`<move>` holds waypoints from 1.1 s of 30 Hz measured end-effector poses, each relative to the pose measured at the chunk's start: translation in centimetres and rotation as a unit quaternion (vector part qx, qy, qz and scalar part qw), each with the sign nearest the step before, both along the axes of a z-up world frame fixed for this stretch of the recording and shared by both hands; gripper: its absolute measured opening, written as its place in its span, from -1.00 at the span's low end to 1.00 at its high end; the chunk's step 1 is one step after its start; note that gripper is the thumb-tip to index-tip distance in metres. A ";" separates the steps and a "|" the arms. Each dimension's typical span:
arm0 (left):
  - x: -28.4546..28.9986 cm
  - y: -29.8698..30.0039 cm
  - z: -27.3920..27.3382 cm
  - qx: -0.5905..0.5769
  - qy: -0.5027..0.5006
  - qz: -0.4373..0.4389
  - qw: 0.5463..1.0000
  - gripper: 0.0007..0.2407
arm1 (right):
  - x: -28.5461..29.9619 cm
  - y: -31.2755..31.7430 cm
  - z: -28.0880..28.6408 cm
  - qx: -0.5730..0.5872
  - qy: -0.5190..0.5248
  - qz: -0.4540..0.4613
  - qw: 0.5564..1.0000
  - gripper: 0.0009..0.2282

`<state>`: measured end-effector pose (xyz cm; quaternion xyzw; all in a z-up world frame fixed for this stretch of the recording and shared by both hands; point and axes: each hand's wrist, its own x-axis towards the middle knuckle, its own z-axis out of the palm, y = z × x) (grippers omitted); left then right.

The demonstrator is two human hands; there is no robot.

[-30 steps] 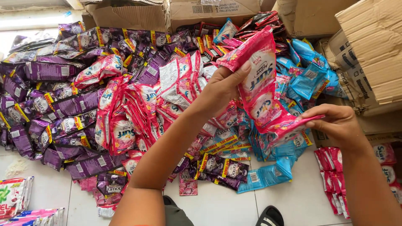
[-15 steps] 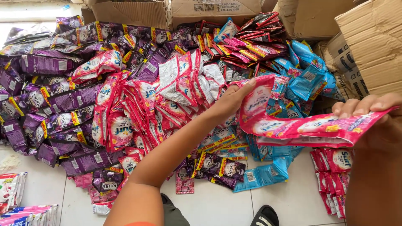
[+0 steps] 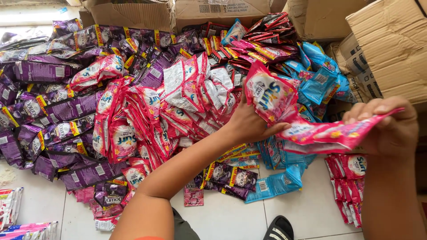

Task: Organizing and sorting detergent and fabric softener sachets from a large pile on the floor into rows and groups.

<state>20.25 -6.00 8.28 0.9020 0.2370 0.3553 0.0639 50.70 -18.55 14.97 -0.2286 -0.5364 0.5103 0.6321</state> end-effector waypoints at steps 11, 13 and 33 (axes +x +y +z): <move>1.4 -1.3 0.0 0.120 0.089 -0.040 0.988 -0.55 | -6.9 2.4 1.7 0.023 -0.163 -0.073 0.984 -0.92; 1.0 -1.8 0.8 0.143 0.133 -0.098 0.976 -0.64 | -8.6 2.9 2.4 0.046 -0.183 -0.087 0.978 -0.88; -2.6 -1.7 4.7 -0.101 -0.120 -0.129 0.979 -0.62 | -6.7 1.4 0.2 -0.029 -0.079 -0.164 0.983 -0.90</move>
